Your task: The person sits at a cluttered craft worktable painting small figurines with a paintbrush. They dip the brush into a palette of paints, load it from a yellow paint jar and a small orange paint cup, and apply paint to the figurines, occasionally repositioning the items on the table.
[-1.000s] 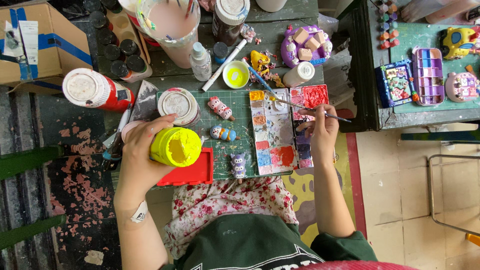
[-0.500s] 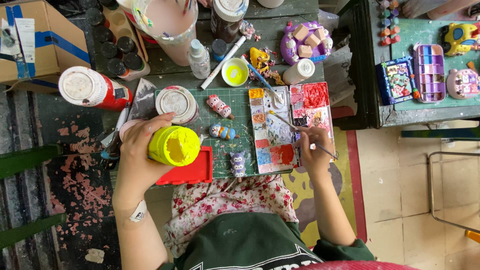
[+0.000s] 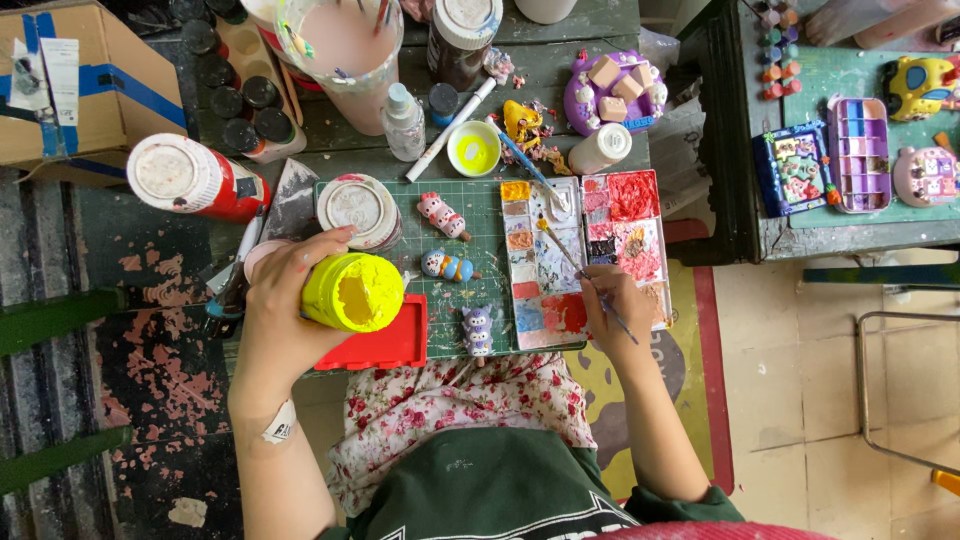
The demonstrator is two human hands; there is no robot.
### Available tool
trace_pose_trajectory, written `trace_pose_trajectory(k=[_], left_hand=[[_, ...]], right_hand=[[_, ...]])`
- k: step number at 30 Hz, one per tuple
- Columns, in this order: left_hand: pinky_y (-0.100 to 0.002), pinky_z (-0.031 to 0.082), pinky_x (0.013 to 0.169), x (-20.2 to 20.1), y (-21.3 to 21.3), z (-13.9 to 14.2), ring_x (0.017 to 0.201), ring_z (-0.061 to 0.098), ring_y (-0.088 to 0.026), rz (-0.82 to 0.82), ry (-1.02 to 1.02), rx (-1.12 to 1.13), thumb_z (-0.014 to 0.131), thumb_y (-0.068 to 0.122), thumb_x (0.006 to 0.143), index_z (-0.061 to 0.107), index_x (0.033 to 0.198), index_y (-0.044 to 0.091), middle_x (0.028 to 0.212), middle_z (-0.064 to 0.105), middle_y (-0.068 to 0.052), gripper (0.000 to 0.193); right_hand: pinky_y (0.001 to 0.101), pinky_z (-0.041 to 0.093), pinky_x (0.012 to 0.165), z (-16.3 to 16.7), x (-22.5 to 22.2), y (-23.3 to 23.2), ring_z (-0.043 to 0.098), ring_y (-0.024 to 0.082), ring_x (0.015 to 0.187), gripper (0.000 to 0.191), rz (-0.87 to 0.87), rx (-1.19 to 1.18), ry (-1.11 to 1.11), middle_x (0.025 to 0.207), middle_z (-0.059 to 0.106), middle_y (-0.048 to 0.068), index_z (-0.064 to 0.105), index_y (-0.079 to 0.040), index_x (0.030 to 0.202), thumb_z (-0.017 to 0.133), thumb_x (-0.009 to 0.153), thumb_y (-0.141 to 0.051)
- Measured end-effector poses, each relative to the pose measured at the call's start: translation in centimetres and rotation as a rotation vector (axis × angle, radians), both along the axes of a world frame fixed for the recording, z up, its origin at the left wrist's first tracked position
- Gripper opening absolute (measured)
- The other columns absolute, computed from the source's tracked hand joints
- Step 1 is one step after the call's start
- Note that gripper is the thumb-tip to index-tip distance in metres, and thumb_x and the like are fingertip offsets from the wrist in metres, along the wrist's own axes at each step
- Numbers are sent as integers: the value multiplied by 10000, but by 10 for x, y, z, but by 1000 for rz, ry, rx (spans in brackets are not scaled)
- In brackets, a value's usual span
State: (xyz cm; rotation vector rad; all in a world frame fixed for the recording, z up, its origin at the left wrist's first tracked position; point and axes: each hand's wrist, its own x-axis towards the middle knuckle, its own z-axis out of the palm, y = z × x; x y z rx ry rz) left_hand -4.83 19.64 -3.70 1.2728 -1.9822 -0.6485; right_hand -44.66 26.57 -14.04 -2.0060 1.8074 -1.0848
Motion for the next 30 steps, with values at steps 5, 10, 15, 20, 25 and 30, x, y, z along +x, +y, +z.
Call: trace_pose_trajectory(k=[5,10,15,20,25,30], left_hand=[[-456,426,1102,1,0,1,1194,640,-312,-4,-9,-13,860,143,654,560,1254,120,1370,677,-36,672],[-448,430,1107,0,0,0,1194,640,-314,-7,-1,-7,856,149,662,557,1259,117,1381,673,-39,669],[-448,432,1100,-1,1,1,1188,647,-310,1,-5,1,859,148,664,565,1255,115,1369,679,-36,661],[-448,434,1105,-1,1,2,1193,650,-308,-5,2,1,856,146,666,565,1260,116,1374,678,-37,663],[-449,433,1099,0,0,2,1192,648,-313,-7,-2,-3,861,150,664,564,1264,116,1361,679,-40,670],[-448,434,1094,0,0,2,1189,647,-313,-5,-4,1,862,150,657,562,1261,117,1365,681,-41,675]], right_hand=[[368,500,566,17,9,3,683,275,648,208,19,36,143,1029,758,122,511,-37,969,719,952,-33],[373,522,592,36,12,0,720,285,746,212,59,41,156,1056,743,113,504,-31,1003,711,959,-39],[380,500,561,52,12,0,717,273,714,207,63,126,209,1077,747,91,525,-31,995,723,943,-62],[378,510,577,55,5,5,705,245,647,186,55,295,120,1126,745,86,548,-40,1013,715,939,-75],[356,544,641,42,-1,3,727,247,767,192,14,154,17,1173,722,90,523,-35,1069,687,974,-63],[373,512,603,41,1,2,703,254,712,186,67,148,183,1149,737,53,562,-54,1034,719,934,-42]])
